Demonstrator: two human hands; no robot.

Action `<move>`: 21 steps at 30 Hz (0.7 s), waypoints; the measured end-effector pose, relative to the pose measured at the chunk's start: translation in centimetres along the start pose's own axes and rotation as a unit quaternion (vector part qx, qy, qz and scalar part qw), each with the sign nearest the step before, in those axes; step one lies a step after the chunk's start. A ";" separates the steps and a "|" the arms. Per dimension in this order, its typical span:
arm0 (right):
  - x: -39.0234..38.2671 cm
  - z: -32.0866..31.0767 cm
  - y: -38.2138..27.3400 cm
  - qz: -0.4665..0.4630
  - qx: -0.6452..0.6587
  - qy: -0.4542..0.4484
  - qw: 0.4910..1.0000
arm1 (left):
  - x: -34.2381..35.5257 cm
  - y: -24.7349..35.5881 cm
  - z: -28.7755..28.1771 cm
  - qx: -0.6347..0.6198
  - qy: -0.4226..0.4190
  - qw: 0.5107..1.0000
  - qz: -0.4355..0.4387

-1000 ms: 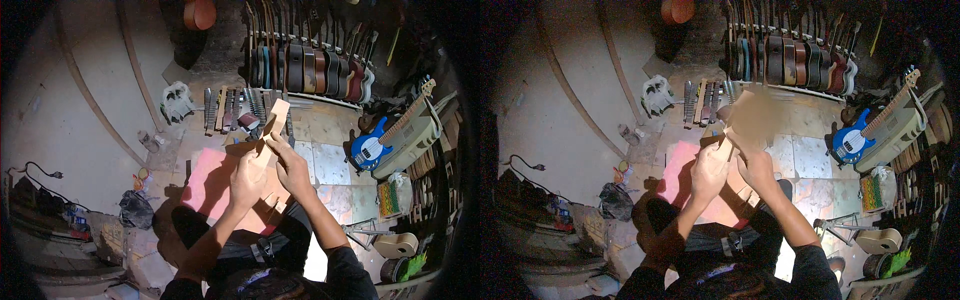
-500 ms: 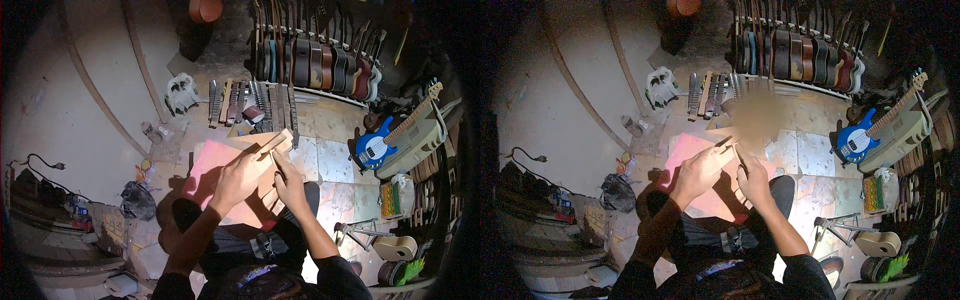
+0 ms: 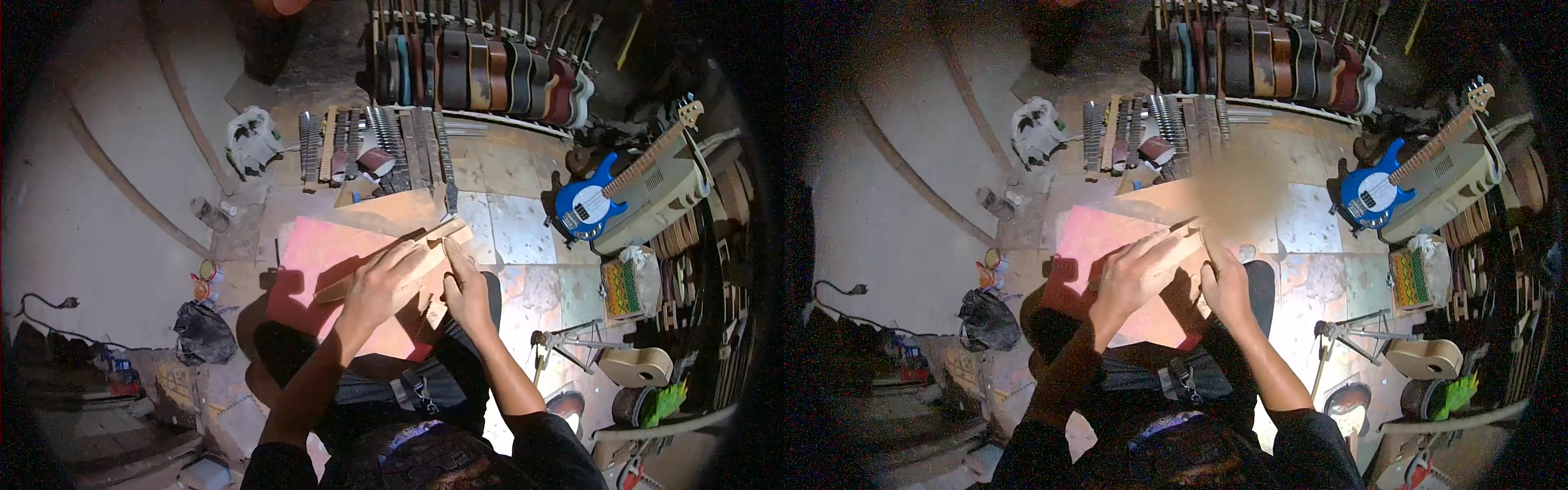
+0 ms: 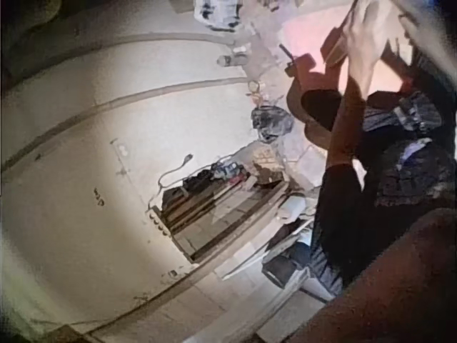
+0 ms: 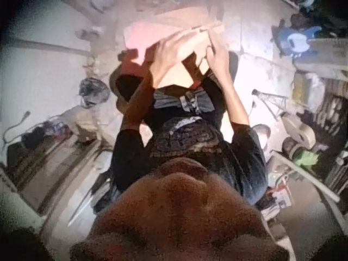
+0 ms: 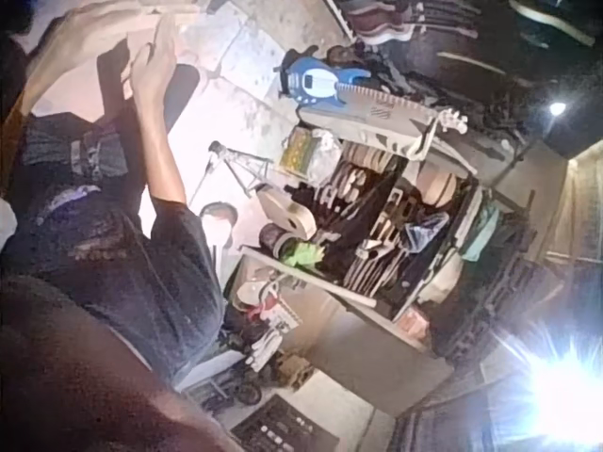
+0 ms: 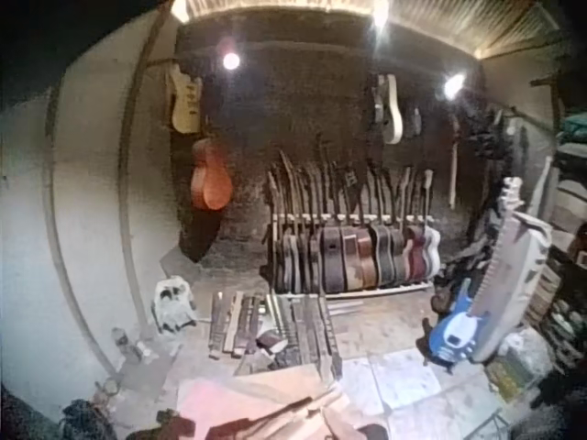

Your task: The person sands the surfaces and edges of a wooden electric guitar body using a small piece of sandpaper or a sanding block while holding the body in their lap.

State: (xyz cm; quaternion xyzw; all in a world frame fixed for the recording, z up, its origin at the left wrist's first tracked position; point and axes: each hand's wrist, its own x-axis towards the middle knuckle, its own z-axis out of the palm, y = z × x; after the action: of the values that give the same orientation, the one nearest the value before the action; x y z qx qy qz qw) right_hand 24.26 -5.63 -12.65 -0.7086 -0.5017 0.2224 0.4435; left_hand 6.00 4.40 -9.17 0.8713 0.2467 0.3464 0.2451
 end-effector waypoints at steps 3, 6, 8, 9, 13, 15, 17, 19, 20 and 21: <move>0.2 0.4 -0.1 0.004 -0.012 0.002 1.000 | 1.1 0.4 -0.1 0.043 -0.006 0.999 -0.030; 0.0 0.5 -1.4 0.002 -0.014 -0.004 1.000 | 1.0 -0.9 0.8 0.045 0.005 0.997 -0.064; -1.2 0.8 -2.6 -0.055 -0.011 0.000 0.998 | 0.5 -1.4 0.7 0.018 0.005 0.996 -0.083; -1.4 1.1 -3.3 -0.150 -0.015 0.032 0.988 | 0.5 -1.3 0.8 0.029 0.000 0.996 -0.085; 1.1 1.0 -5.7 -0.150 -0.072 -0.015 0.986 | 0.2 -1.2 1.3 0.051 -0.028 0.991 -0.119; 0.7 0.7 -6.6 -0.147 -0.084 -0.028 0.985 | 1.0 -1.4 0.6 0.035 -0.040 0.988 -0.144; -0.5 0.5 -7.2 -0.113 -0.062 -0.046 0.991 | 0.8 -1.6 0.3 0.026 -0.013 0.992 -0.120; 0.2 0.7 -4.7 -0.118 -0.042 -0.020 0.992 | 0.7 -1.6 0.6 0.049 0.004 0.995 -0.089; 0.5 1.1 -3.1 -0.117 -0.033 -0.009 0.993 | 0.7 -1.7 0.8 0.046 0.003 0.994 -0.095; 1.2 1.2 -2.4 -0.069 0.011 0.001 0.998 | 0.8 -1.5 0.9 0.039 0.001 0.994 -0.102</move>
State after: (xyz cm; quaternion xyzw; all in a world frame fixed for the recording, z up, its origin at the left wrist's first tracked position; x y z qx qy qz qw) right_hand 22.62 -3.76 -11.10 -0.6677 -0.5465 0.1963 0.4657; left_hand 6.77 5.83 -10.26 0.8500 0.3482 0.3107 0.2445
